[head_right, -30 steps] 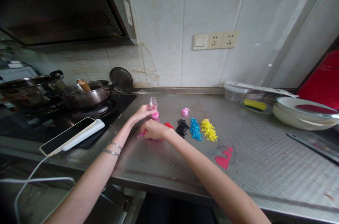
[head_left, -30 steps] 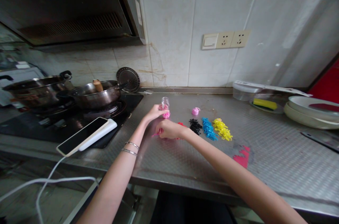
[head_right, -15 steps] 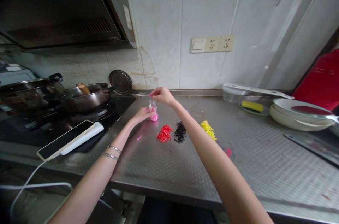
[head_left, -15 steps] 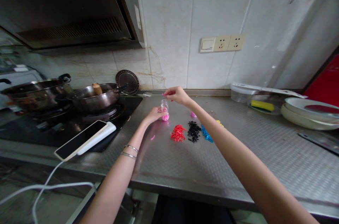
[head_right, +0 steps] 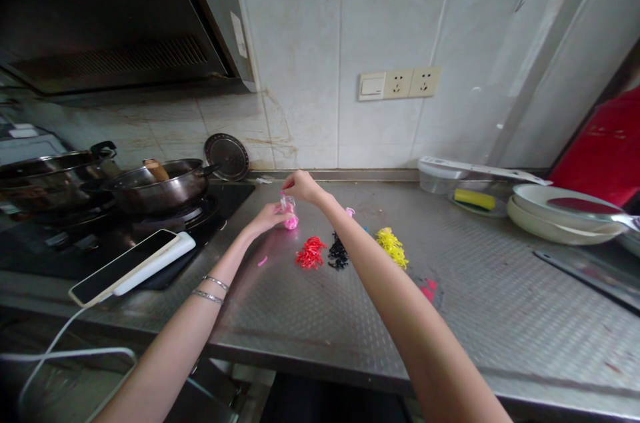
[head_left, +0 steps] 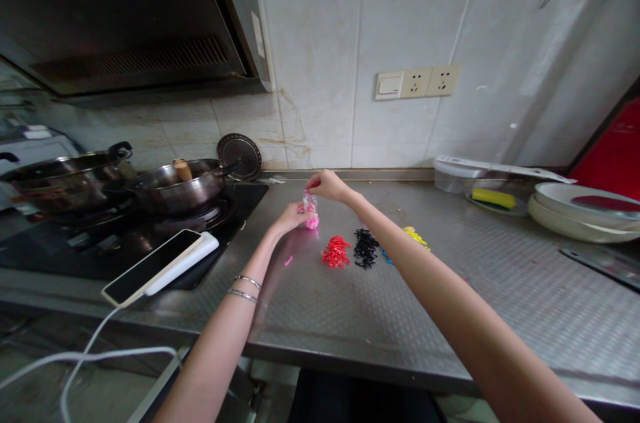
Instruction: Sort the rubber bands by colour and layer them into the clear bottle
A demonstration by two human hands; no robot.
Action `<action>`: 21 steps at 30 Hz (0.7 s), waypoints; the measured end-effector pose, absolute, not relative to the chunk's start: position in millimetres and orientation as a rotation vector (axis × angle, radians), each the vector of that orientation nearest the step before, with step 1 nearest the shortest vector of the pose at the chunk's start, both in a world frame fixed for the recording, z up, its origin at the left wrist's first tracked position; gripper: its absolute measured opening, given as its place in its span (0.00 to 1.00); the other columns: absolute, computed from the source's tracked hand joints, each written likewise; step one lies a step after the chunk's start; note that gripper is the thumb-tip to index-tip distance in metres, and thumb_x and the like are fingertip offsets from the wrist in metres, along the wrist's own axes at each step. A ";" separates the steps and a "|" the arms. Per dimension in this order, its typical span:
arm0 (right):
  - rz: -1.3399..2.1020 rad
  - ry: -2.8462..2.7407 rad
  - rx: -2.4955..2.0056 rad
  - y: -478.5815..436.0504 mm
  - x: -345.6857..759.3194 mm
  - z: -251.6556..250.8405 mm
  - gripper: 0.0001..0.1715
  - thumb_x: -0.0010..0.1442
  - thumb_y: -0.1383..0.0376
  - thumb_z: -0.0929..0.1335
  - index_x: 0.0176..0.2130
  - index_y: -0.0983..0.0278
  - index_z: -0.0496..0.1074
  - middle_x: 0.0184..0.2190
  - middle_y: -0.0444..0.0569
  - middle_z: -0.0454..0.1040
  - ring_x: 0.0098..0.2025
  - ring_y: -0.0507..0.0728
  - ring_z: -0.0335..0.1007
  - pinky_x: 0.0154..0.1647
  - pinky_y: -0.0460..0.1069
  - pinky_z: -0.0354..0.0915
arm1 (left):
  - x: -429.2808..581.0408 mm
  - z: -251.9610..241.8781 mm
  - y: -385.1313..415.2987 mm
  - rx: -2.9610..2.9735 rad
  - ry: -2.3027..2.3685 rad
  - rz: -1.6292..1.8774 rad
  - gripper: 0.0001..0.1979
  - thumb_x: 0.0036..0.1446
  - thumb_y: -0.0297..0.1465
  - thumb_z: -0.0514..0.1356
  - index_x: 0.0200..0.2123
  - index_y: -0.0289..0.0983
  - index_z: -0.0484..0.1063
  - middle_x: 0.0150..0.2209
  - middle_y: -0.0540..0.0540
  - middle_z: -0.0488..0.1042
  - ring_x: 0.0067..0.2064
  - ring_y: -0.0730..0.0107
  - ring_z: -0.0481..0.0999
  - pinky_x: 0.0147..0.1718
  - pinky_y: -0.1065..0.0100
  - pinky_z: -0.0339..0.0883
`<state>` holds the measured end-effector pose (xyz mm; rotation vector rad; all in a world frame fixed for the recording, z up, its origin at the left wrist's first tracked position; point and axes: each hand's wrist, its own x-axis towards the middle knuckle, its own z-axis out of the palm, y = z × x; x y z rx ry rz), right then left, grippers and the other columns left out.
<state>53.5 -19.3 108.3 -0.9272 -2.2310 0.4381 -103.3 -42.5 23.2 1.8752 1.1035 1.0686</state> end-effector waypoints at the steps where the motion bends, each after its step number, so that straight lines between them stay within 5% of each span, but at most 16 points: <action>1: 0.434 -2.236 -0.927 -19.8 54.1 109.3 0.11 0.43 0.71 0.66 0.30 0.70 0.76 0.24 0.49 0.75 0.27 0.51 0.68 0.28 0.43 0.60 | -103.4 22.7 -42.2 1.871 1.099 1.067 0.14 0.42 0.34 0.61 0.33 0.32 0.70 0.33 0.44 0.74 0.37 0.66 0.72 0.39 0.65 0.63; 13: 0.507 -2.306 -0.708 -63.2 57.2 108.6 0.12 0.47 0.71 0.63 0.31 0.68 0.75 0.27 0.47 0.74 0.28 0.49 0.65 0.30 0.43 0.60 | -104.4 28.9 -47.2 1.914 1.144 1.065 0.11 0.41 0.31 0.61 0.29 0.30 0.71 0.29 0.46 0.73 0.34 0.66 0.71 0.36 0.68 0.63; 21: 0.542 -2.830 -0.480 -108.6 14.0 43.3 0.14 0.46 0.71 0.65 0.36 0.68 0.74 0.35 0.51 0.75 0.33 0.51 0.67 0.34 0.44 0.61 | -102.8 20.8 -44.0 1.782 1.036 1.094 0.14 0.42 0.31 0.62 0.33 0.30 0.69 0.32 0.44 0.73 0.33 0.70 0.71 0.36 0.68 0.63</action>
